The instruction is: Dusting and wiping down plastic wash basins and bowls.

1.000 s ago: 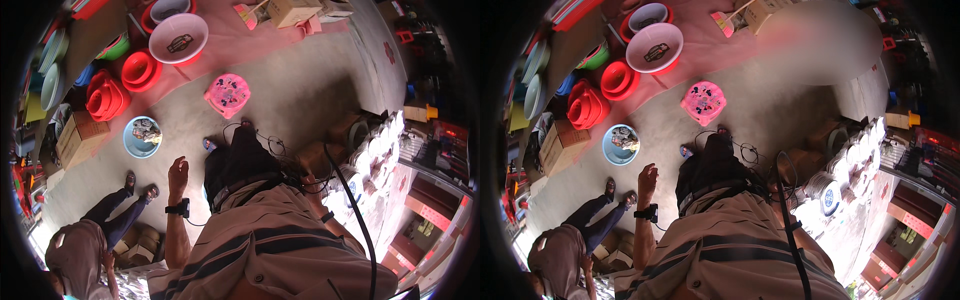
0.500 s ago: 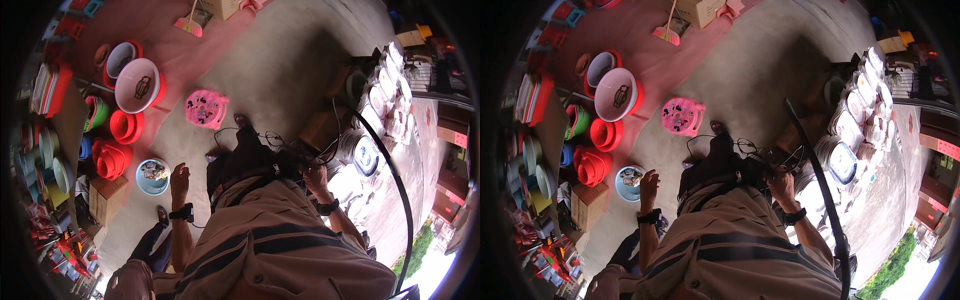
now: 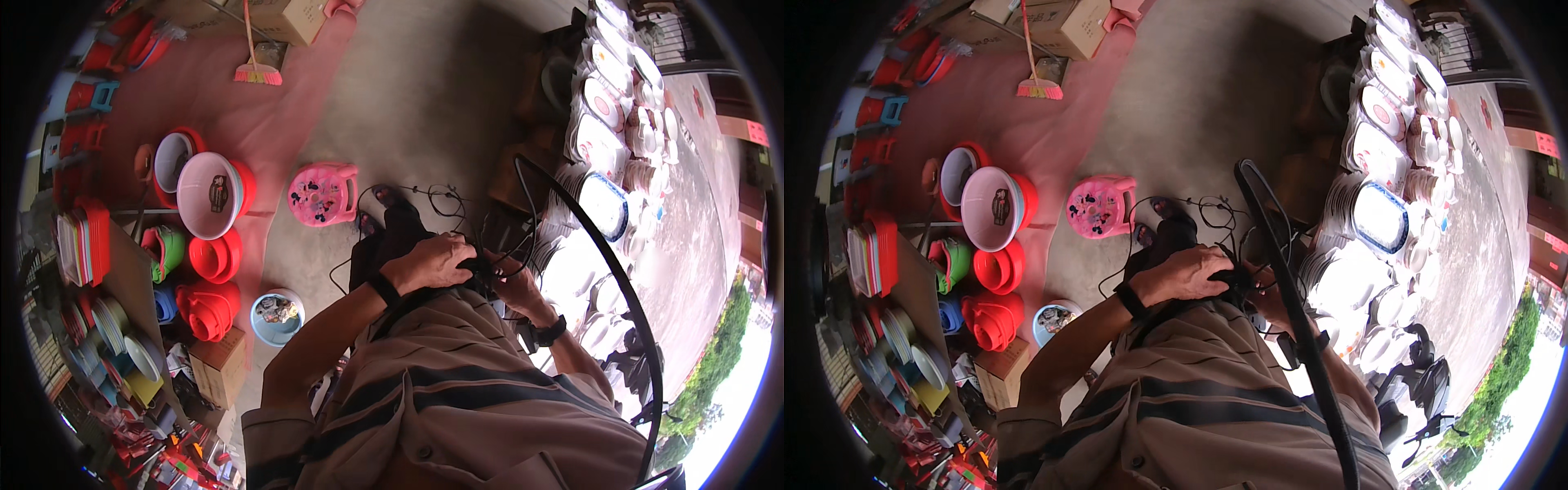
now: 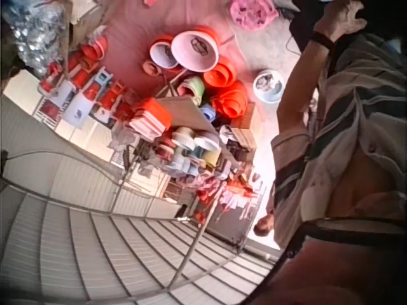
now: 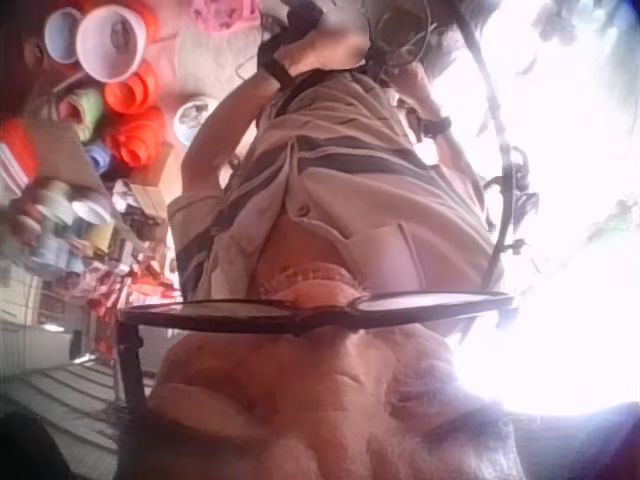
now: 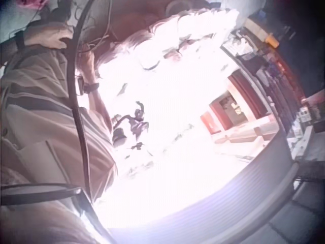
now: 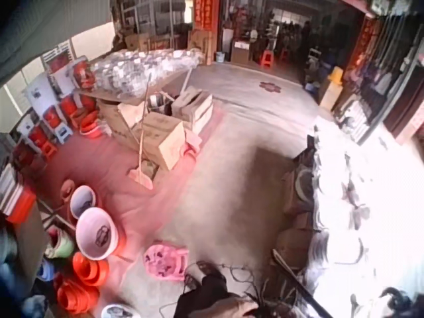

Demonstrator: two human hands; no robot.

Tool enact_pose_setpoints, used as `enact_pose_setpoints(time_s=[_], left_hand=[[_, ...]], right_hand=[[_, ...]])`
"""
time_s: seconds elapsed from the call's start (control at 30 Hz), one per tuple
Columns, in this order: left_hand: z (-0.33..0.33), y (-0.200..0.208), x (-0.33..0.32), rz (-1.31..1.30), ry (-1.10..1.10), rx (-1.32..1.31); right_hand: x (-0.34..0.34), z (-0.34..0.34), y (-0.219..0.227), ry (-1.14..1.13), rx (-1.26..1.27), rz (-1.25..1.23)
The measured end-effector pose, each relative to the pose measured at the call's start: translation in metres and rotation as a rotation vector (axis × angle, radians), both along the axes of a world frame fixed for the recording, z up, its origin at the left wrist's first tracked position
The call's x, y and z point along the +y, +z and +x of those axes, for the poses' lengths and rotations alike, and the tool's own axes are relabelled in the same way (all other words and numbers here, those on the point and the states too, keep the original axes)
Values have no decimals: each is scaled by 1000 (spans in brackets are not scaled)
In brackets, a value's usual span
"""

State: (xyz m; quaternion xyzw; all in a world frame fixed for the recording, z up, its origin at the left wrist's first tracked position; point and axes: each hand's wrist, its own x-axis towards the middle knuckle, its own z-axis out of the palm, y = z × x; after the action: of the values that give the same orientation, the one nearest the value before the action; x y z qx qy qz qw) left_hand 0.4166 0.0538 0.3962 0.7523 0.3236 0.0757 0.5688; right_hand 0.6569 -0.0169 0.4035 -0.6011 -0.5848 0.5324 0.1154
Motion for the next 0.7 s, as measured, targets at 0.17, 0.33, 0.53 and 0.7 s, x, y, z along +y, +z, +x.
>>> enact_pose_setpoints(time_s=[0.17, 0.33, 0.53, 0.7], left_hand=[[12, -2, -8, 43, -120, 170], [11, -15, -28, 91, -38, 106], [5, -17, -40, 70, -133, 175], [6, -19, -43, 62, -199, 166]], right_hand=[[-39, 2, 13, -75, 12, -188], [-61, -14, 43, -206, -51, -182], [-80, -19, 71, -140, -240, -46], [-102, -39, 78, -56, -186, -186]])
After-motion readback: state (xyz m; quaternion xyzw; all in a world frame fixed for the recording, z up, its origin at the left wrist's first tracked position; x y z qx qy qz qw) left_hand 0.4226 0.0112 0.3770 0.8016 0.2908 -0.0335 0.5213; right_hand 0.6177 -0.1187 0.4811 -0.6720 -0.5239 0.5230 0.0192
